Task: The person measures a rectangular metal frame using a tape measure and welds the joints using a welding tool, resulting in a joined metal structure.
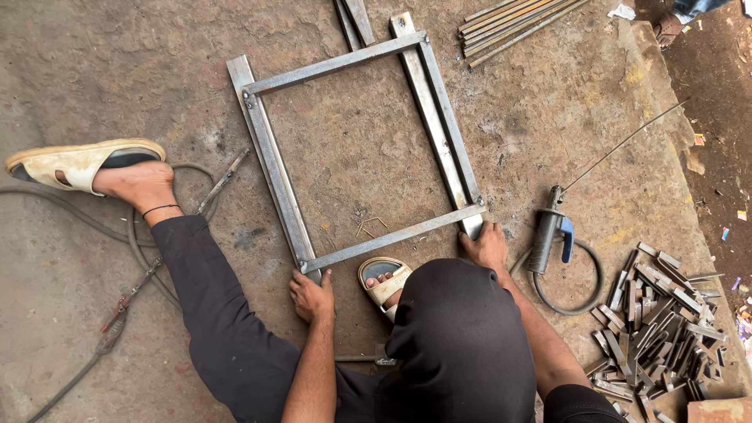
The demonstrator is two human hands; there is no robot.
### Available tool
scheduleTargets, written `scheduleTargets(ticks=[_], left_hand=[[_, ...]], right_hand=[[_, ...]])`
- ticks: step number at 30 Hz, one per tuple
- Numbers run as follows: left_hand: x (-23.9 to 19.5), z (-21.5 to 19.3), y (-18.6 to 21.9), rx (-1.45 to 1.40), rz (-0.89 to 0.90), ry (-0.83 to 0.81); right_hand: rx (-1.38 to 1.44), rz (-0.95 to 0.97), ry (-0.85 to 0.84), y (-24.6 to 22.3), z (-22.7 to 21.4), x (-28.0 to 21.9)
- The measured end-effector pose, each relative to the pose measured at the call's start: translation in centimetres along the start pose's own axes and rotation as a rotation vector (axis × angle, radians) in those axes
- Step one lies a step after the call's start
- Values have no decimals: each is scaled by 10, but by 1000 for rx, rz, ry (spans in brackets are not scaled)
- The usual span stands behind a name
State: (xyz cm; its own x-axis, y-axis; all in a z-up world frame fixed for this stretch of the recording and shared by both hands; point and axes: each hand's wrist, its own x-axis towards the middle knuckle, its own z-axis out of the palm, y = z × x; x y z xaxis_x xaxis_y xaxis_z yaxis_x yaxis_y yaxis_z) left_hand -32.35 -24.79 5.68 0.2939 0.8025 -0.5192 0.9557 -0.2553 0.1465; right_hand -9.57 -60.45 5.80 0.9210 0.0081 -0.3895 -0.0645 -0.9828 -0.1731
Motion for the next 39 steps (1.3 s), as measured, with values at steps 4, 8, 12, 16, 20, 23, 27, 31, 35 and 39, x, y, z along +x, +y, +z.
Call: scheduleTargets(ticks=[4,8,12,16,20,23,27,31,35,39], left_hand=[[5,5,0,20,11,42],[5,2,1,30,13,45],[2,-8,5,-5,-33,7],[0,-11,5,-35,-38,0],[4,-4,3,-64,-37,14],[8,3,2,-76,-32,14],[14,10,-3,-60,-55,10],[5,15,2,22,32,86],[-8,25,22,137,550,227],[-22,31,38,170,785,141]], right_hand=[[-24,13,-5,-7,-5,-1],[-42,83,-26,-19,-8,-9],[-56,126,-6,-24,-6,-11],[-40,140,-30,-22,-5,-12],[-49,118,-13,-24,-7,-15],[-40,156,-66,-25,-16,-11],[13,262,13,7,-38,-15],[-77,163,353,70,-56,-35],[-76,279,339,96,-55,-39],[34,347,249,94,-53,-38]])
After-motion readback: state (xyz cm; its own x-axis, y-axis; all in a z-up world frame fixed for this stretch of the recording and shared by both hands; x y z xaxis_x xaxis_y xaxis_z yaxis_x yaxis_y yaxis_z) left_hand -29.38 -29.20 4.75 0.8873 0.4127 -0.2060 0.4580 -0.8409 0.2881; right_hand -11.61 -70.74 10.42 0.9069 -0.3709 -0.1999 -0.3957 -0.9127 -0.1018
